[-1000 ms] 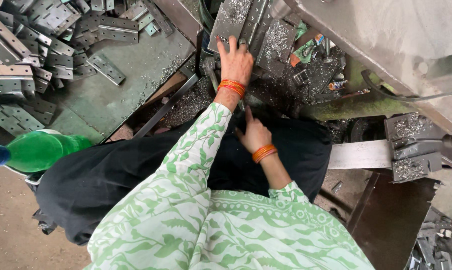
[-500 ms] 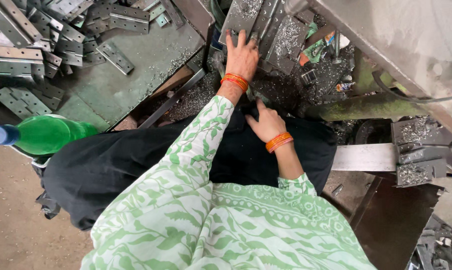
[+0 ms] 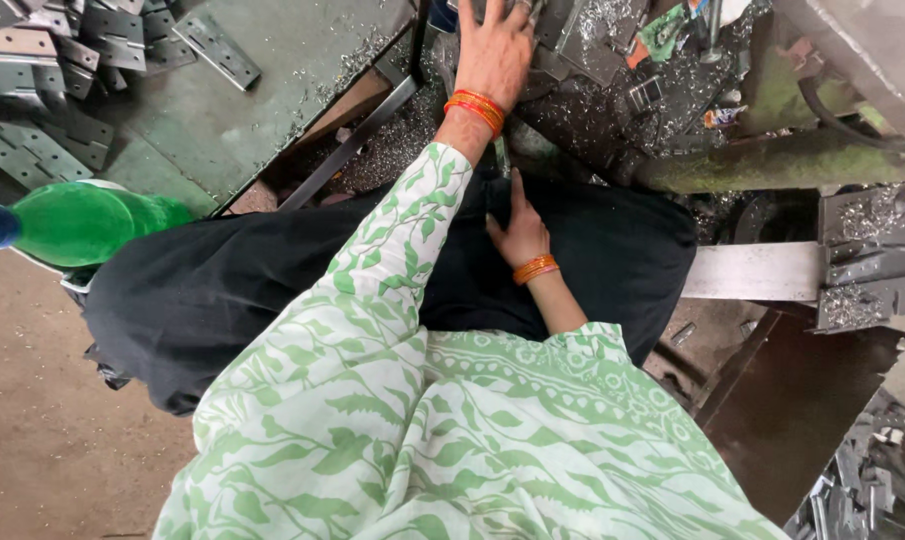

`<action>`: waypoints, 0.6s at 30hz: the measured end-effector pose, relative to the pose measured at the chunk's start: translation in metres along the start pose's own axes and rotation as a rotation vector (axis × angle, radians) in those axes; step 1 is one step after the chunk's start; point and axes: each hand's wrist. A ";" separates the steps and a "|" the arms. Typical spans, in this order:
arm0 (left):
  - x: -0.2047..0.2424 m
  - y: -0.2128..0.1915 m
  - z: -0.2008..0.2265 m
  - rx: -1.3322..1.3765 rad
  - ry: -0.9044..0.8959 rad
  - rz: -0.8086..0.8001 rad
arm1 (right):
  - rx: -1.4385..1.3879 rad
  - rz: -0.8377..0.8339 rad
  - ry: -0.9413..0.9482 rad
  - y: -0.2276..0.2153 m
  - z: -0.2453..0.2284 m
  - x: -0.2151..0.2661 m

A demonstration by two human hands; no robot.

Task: The person repeatedly picks up small metal brackets from a pile, places them into a press machine, and operates the lever to process them. After each press cycle, the person removes the processed bracket and places it into a separate pile. The person handles the brackets one at a time throughout the clip.

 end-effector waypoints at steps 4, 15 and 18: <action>-0.008 0.001 0.001 -0.145 0.039 0.020 | 0.140 -0.132 0.060 -0.054 -0.028 -0.021; -0.026 0.034 0.000 -0.073 0.016 0.002 | -0.006 0.104 0.006 -0.001 -0.018 0.007; -0.033 0.040 -0.006 0.003 -0.021 -0.111 | 0.032 0.036 0.054 0.002 -0.003 0.001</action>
Point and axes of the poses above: each hand's wrist, its own x-axis away from the middle knuckle, its own y-axis out of the palm, z = x × y, and after that the axes turned 6 degrees about z, right-handed
